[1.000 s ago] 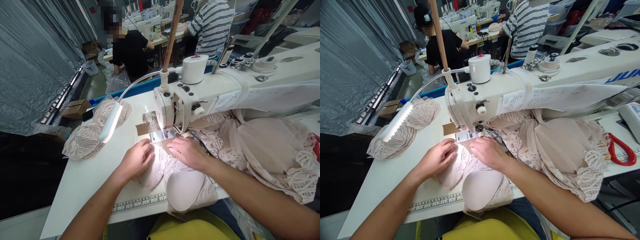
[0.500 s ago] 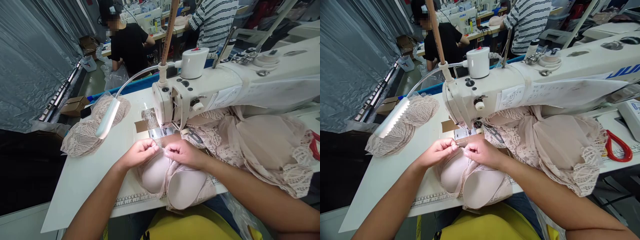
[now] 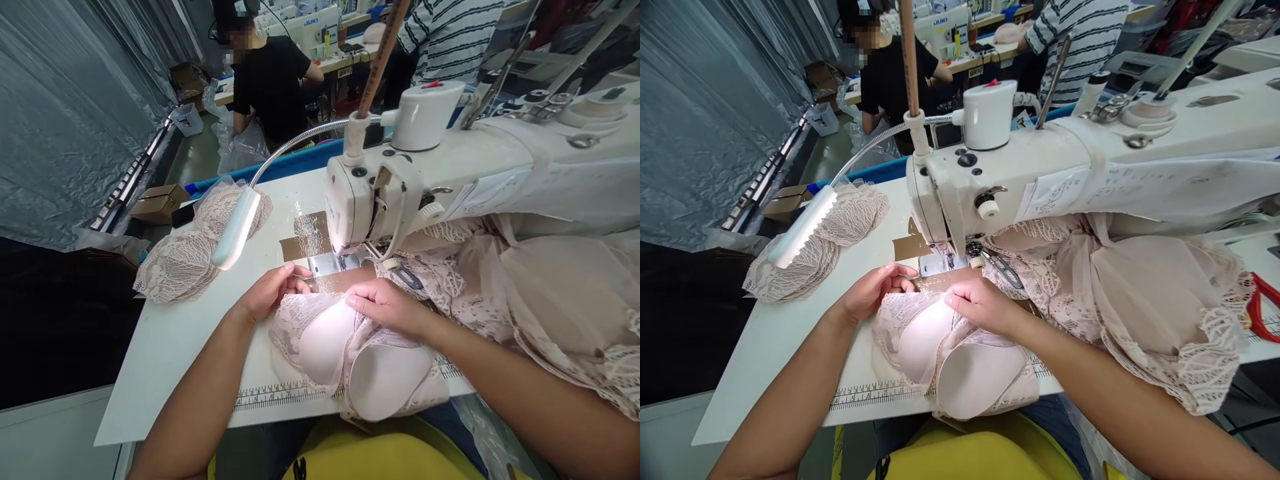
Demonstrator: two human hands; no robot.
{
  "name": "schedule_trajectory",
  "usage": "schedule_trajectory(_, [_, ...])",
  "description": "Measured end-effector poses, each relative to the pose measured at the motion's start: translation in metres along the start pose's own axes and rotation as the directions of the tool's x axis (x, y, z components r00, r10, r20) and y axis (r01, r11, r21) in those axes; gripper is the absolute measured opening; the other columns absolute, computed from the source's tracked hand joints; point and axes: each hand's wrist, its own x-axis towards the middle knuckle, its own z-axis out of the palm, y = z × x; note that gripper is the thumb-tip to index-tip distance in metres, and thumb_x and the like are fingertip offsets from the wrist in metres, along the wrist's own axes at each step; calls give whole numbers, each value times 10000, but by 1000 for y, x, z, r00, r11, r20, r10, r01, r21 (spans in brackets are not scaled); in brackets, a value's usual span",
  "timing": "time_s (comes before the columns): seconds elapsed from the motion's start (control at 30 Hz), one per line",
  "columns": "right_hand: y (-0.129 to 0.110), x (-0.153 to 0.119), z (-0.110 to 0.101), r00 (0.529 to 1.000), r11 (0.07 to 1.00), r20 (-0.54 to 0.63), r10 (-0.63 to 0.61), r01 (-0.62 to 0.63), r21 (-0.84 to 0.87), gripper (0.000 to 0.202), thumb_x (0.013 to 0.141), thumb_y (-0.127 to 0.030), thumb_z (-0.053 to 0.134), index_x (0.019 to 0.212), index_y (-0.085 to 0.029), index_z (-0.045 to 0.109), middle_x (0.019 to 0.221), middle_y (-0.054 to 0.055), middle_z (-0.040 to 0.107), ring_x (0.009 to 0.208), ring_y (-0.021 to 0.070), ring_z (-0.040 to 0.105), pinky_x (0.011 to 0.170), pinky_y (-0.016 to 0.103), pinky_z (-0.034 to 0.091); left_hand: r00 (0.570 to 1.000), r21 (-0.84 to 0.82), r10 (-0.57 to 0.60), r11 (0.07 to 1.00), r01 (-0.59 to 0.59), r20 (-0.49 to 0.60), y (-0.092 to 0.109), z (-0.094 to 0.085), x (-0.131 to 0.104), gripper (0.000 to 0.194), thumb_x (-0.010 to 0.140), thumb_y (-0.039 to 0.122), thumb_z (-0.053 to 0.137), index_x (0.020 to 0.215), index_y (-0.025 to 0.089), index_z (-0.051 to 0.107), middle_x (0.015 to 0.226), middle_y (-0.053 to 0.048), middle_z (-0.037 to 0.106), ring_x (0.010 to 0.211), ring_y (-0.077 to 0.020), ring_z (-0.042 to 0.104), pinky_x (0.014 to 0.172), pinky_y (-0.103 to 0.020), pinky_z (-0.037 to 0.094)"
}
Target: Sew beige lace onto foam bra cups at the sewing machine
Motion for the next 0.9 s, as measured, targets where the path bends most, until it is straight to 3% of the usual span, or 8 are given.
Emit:
schedule_trajectory(0.1, [1,1,1,1000,1000,-8,8,-8,-10,360,890,-379,439,592,-197,350,588,-49,316,555,103,318,526,256,217,999,82,42,996,-42,-2,3,2,-3,503,846,584,492,1060,145,611,864,-70,666,718,-154,613,643,-263,463])
schedule_trajectory(0.23, [1,2,0,1000,1000,18,-22,22,-16,390,891,-398,438,577,-201,317,566,-56,290,535,96,302,512,251,207,987,340,149,927,-159,56,3,17,-6,451,692,366,764,1072,165,625,1021,-67,637,895,-171,586,776,-261,451])
schedule_trajectory(0.33, [0,2,1,997,997,38,-62,64,-47,402,894,-395,441,572,-199,301,562,-58,292,534,92,302,512,248,207,981,418,171,888,-192,88,-3,34,-4,323,718,350,740,949,136,666,900,-54,641,782,-146,573,682,-236,439])
schedule_trajectory(0.47, [1,2,3,991,987,37,-127,130,-90,408,894,-387,445,562,-197,301,551,-59,303,531,88,307,517,248,212,953,433,299,867,-248,-54,-8,44,1,304,814,412,617,715,125,635,660,-5,570,618,-105,502,579,-216,387])
schedule_trajectory(0.57, [1,4,5,987,982,39,-155,158,-104,413,894,-385,441,555,-196,301,547,-60,299,532,90,309,525,250,216,912,409,384,862,-299,-144,-7,42,2,336,851,445,552,729,138,614,696,-7,586,676,-116,527,647,-224,409])
schedule_trajectory(0.67, [-6,0,0,989,981,25,-146,148,-129,374,901,-384,420,584,-187,394,569,-48,363,553,102,352,538,244,246,971,421,237,881,-216,3,-4,38,-3,334,784,446,638,913,137,643,866,-43,639,786,-150,573,709,-244,436])
schedule_trajectory(0.77, [-20,-21,-12,995,945,21,-98,100,-311,196,853,-367,509,820,-183,568,742,-6,547,656,135,467,577,239,289,986,547,30,829,-115,161,-1,35,-18,352,685,382,727,912,129,636,828,-30,619,718,-151,561,621,-232,418])
schedule_trajectory(0.9, [-23,-66,-21,996,798,42,80,-39,-601,194,715,-348,663,828,-210,587,797,14,612,694,175,520,567,246,283,997,763,1,644,-59,76,-1,27,-54,160,728,302,612,683,157,558,645,26,508,605,-124,471,522,-222,314])
